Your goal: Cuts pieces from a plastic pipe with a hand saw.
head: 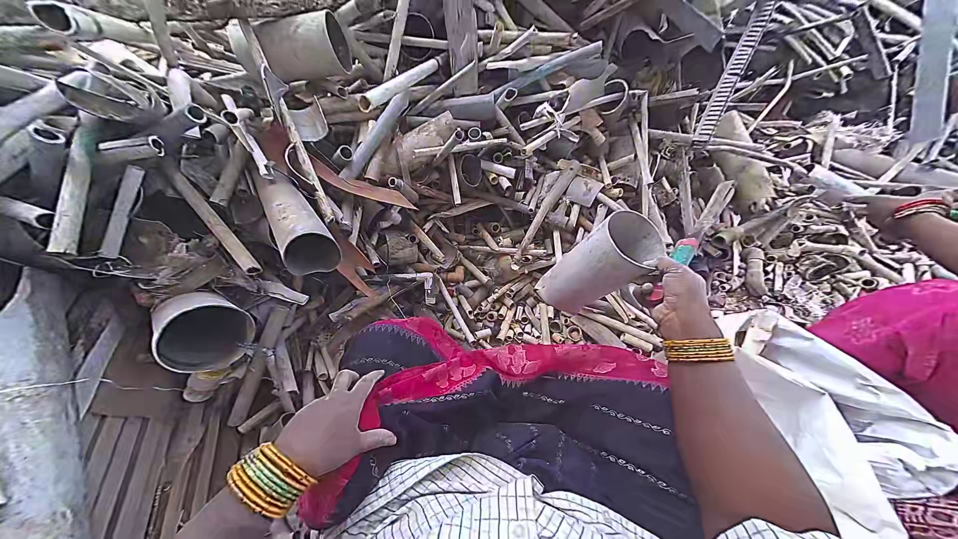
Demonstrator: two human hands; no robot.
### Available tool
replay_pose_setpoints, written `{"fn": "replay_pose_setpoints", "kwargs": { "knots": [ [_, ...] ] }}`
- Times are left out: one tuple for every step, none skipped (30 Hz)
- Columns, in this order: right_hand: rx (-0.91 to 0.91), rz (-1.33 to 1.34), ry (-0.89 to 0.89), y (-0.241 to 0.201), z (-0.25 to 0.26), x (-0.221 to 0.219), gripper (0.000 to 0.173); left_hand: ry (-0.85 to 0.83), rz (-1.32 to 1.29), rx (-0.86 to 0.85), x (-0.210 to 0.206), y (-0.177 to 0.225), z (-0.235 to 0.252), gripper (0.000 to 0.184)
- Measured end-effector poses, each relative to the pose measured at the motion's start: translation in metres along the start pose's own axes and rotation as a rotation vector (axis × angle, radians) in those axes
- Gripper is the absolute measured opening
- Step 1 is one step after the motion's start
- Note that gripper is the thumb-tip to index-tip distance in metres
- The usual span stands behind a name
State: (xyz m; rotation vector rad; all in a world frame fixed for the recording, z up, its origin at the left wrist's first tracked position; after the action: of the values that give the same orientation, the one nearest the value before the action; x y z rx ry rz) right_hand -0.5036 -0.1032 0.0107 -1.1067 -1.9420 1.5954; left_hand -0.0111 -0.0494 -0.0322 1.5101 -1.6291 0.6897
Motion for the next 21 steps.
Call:
{"fn": "replay_pose_setpoints", "kwargs": {
  "knots": [
    [-0.024, 0.009, 0.014, 0.009, 0.002, 0.004, 0.008, -0.021, 0.052, 0.030, -0.006, 0.012, 0.005, 0.076],
    [-0.051, 0.003, 0.022, 0.014, 0.005, 0.006, 0.008, -0.030, 0.062, 0.005, -0.011, 0.022, 0.010, 0.056],
    [-0.062, -0.028, 0.019, 0.017, 0.007, 0.008, 0.009, -0.039, 0.054, -0.037, -0.012, 0.030, 0.016, 0.042],
    [-0.050, -0.077, 0.008, 0.018, 0.008, 0.009, 0.010, -0.037, 0.041, -0.066, -0.005, 0.036, 0.022, 0.036],
    [-0.026, -0.144, -0.015, 0.018, 0.010, 0.009, 0.015, -0.005, 0.007, -0.072, 0.008, 0.041, 0.029, 0.035],
    [0.008, -0.220, -0.039, 0.018, 0.014, 0.008, 0.022, 0.075, -0.053, -0.063, 0.027, 0.046, 0.037, 0.034],
    [0.037, -0.281, -0.053, 0.018, 0.018, 0.007, 0.031, 0.191, -0.124, -0.064, 0.049, 0.050, 0.046, 0.033],
    [0.053, -0.332, -0.066, 0.019, 0.019, 0.004, 0.036, 0.330, -0.198, -0.080, 0.072, 0.055, 0.053, 0.032],
    [0.067, -0.369, -0.067, 0.019, 0.019, 0.000, 0.040, 0.487, -0.261, -0.110, 0.092, 0.062, 0.061, 0.029],
    [0.076, -0.389, -0.062, 0.019, 0.018, -0.003, 0.042, 0.679, -0.298, -0.164, 0.108, 0.070, 0.069, 0.025],
    [0.070, -0.391, -0.060, 0.020, 0.017, -0.005, 0.043, 0.859, -0.290, -0.228, 0.122, 0.079, 0.077, 0.025],
    [0.062, -0.383, -0.058, 0.020, 0.016, -0.007, 0.043, 0.959, -0.236, -0.275, 0.135, 0.089, 0.085, 0.032],
    [0.052, -0.366, -0.062, 0.019, 0.013, -0.008, 0.041, 0.948, -0.161, -0.278, 0.146, 0.101, 0.091, 0.048],
    [0.046, -0.349, -0.060, 0.020, 0.011, -0.009, 0.036, 0.844, -0.083, -0.239, 0.155, 0.114, 0.095, 0.063],
    [0.040, -0.323, -0.059, 0.020, 0.012, -0.009, 0.031, 0.697, -0.012, -0.211, 0.159, 0.128, 0.095, 0.071],
    [0.032, -0.296, -0.066, 0.021, 0.013, -0.009, 0.029, 0.550, 0.041, -0.234, 0.157, 0.143, 0.091, 0.071],
    [0.024, -0.281, -0.077, 0.021, 0.015, -0.010, 0.028, 0.407, 0.074, -0.329, 0.148, 0.157, 0.081, 0.068],
    [0.014, -0.288, -0.090, 0.021, 0.016, -0.011, 0.028, 0.279, 0.079, -0.517, 0.136, 0.171, 0.063, 0.065],
    [0.004, -0.302, -0.096, 0.022, 0.019, -0.012, 0.029, 0.148, 0.061, -0.773, 0.123, 0.186, 0.039, 0.065],
    [0.002, -0.326, -0.103, 0.024, 0.023, -0.012, 0.032, 0.021, 0.020, -1.065, 0.110, 0.198, 0.011, 0.067],
    [0.004, -0.354, -0.118, 0.025, 0.027, -0.014, 0.036, -0.079, -0.036, -1.350, 0.099, 0.206, -0.017, 0.066]
  ]
}}
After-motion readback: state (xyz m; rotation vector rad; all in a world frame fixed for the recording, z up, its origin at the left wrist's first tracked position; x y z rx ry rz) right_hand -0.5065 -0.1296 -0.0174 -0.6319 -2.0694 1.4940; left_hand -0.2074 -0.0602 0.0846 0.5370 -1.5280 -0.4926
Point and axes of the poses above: each hand's wrist, its own z-axis towards the middle knuckle, its own x-axis out of the back of the hand, y = z × x, the point moved 6 cm from there along z, towards the middle knuckle, and after that the axes turned 3 degrees about z, right-handed, at the moved point
